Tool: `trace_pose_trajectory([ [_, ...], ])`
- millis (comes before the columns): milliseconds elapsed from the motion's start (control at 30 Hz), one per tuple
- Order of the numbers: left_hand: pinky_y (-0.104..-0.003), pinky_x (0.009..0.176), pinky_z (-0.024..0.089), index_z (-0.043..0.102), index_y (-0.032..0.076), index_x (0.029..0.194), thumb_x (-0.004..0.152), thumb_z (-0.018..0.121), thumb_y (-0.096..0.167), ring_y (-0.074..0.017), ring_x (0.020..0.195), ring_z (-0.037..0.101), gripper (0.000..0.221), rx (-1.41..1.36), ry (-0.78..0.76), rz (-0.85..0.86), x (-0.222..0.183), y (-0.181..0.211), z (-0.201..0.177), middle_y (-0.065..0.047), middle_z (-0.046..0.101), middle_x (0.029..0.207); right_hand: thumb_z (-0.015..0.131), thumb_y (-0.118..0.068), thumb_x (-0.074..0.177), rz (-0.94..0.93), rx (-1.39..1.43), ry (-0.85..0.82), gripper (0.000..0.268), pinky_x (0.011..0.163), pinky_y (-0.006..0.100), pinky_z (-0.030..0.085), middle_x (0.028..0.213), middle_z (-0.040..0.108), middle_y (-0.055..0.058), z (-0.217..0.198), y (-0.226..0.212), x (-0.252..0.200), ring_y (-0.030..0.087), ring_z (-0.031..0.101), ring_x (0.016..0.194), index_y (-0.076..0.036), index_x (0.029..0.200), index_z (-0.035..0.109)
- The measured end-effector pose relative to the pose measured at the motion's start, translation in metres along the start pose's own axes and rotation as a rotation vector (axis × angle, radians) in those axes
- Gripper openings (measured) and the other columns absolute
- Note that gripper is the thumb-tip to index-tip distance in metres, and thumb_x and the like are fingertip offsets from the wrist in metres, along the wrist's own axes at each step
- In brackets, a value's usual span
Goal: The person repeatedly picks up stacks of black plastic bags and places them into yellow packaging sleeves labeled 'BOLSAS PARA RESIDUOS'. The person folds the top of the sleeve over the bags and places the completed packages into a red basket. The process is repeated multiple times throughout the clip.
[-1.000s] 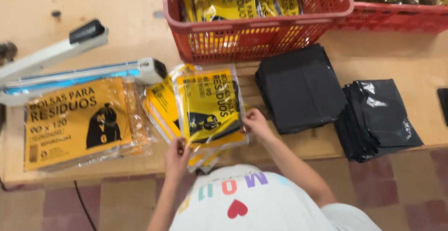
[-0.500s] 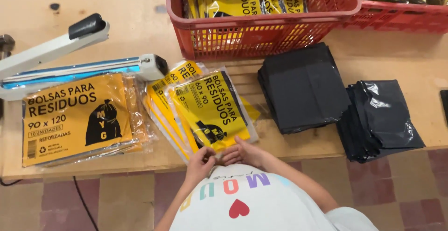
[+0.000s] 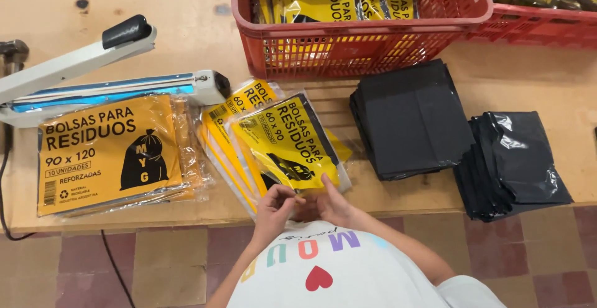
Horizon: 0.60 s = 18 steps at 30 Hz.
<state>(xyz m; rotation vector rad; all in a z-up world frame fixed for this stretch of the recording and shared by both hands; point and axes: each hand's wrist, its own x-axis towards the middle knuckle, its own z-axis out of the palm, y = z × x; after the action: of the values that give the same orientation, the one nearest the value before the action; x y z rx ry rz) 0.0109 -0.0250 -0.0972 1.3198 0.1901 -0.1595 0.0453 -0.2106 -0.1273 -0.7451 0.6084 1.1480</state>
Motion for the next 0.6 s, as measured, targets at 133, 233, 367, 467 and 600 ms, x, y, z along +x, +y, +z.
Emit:
trace_pose_trajectory([
  [133,-0.034,0.076,0.058,0.068,0.004,0.089,0.085,0.065,-0.001,-0.0223,0.082,0.073,0.007,0.128,-0.171,0.067,0.0,0.005,-0.005,-0.012,0.075,0.079,0.061,-0.056,0.09,-0.268,0.249,0.224,0.054,0.065,0.04,0.055,0.07,0.064,0.012,-0.003,-0.015,0.015,0.033,0.071,0.07,-0.004,0.102,0.065],
  [233,-0.036,0.076,0.055,0.068,0.01,0.089,0.078,0.063,0.007,-0.0232,0.089,0.068,0.012,0.575,-0.393,0.176,0.005,-0.002,-0.021,-0.005,0.072,0.087,0.058,-0.03,0.098,-0.474,0.176,0.303,0.025,0.068,0.035,0.053,0.089,0.065,0.009,-0.001,-0.03,0.022,0.024,0.067,0.078,-0.009,0.112,0.061],
  [367,-0.053,0.101,0.041,0.057,0.016,0.129,0.07,0.065,0.014,-0.0415,0.118,0.054,0.06,1.183,-0.295,0.48,0.025,-0.062,-0.048,-0.015,0.062,0.13,0.052,-0.024,0.1,-0.574,-0.167,0.294,0.03,0.102,0.032,0.051,0.12,0.069,0.008,0.06,-0.064,-0.041,0.019,0.064,0.112,-0.004,0.119,0.064],
  [467,-0.052,0.108,0.042,0.058,0.014,0.128,0.061,0.087,0.016,-0.0393,0.127,0.053,0.073,1.074,-0.101,0.739,0.04,-0.041,-0.043,-0.012,0.062,0.132,0.059,-0.028,0.094,-0.549,-0.274,0.273,0.035,0.082,0.033,0.058,0.113,0.072,0.011,0.079,-0.081,-0.082,0.024,0.071,0.097,-0.007,0.122,0.063],
  [600,-0.066,0.111,0.021,0.058,0.022,0.134,0.072,0.073,0.062,-0.0445,0.148,0.016,0.076,1.651,-0.192,0.408,0.055,-0.084,-0.049,-0.02,0.021,0.162,0.057,-0.028,0.094,-0.684,-0.495,0.235,0.035,0.079,0.037,0.06,0.102,0.075,0.015,0.094,-0.138,-0.125,0.027,0.073,0.09,0.001,0.108,0.069],
])
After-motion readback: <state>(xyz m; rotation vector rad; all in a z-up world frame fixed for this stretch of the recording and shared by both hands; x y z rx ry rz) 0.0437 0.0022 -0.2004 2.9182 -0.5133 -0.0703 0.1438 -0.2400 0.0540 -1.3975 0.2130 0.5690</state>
